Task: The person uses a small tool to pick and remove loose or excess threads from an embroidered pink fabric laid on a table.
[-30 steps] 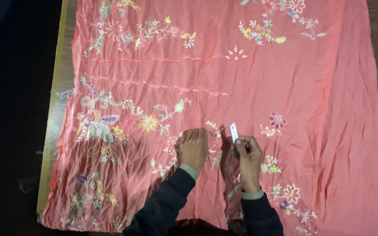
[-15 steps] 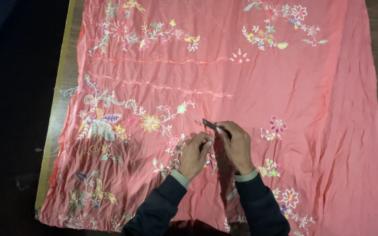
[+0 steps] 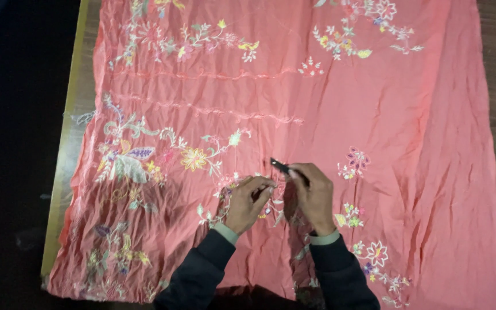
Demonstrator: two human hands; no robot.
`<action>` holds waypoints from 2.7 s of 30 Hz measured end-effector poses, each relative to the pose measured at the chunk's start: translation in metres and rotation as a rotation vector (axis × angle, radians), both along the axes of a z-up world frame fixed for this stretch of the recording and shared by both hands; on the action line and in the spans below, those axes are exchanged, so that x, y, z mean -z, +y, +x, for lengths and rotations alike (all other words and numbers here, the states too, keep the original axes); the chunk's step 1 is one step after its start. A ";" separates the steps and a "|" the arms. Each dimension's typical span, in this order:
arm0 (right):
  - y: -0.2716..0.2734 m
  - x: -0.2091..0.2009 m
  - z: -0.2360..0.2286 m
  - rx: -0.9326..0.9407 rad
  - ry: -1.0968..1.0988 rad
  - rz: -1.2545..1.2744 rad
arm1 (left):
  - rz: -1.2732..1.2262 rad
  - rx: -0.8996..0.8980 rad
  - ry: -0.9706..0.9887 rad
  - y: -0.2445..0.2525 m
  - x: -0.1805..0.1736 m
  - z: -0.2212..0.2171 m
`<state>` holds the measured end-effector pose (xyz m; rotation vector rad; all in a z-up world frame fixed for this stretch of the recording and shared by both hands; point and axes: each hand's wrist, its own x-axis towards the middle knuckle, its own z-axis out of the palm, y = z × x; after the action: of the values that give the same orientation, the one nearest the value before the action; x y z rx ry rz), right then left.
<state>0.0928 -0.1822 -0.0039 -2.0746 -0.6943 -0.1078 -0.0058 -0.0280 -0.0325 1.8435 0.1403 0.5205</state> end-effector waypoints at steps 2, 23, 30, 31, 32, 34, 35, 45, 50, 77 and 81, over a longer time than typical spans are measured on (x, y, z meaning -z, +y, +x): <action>0.001 0.005 0.002 -0.019 -0.026 -0.019 | 0.016 0.013 -0.008 0.001 -0.004 0.002; -0.013 -0.011 -0.022 0.131 0.064 0.060 | -0.305 0.063 -0.039 0.001 0.001 -0.020; 0.020 -0.005 -0.050 -0.009 0.333 0.032 | -0.761 -0.307 -0.030 -0.014 -0.003 -0.037; 0.024 -0.010 -0.053 -0.019 0.339 -0.008 | -0.802 -0.324 -0.057 -0.017 -0.001 -0.039; 0.025 -0.008 -0.054 -0.025 0.340 -0.007 | -0.800 -0.329 -0.059 -0.020 -0.001 -0.039; 0.029 -0.005 -0.056 -0.051 0.242 -0.068 | -0.843 -0.347 -0.101 -0.023 0.001 -0.039; 0.027 -0.005 -0.058 -0.056 0.241 -0.068 | -0.842 -0.351 -0.104 -0.024 0.002 -0.040; 0.031 -0.011 -0.070 -0.081 0.287 -0.038 | -0.923 -0.326 -0.120 -0.027 0.021 -0.048; 0.018 0.003 -0.070 -0.050 0.353 -0.048 | -0.999 -0.388 -0.084 -0.020 0.016 -0.058; 0.051 -0.017 -0.124 0.179 0.232 -0.090 | 0.061 0.010 0.331 0.055 0.026 -0.080; 0.039 -0.011 -0.127 0.324 0.248 0.030 | 0.027 -0.190 0.290 0.065 0.030 -0.076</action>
<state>-0.0346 -0.1432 0.0070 -2.1108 -0.2028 -0.0414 -0.0820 0.0373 -0.0621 1.9355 0.5091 0.3837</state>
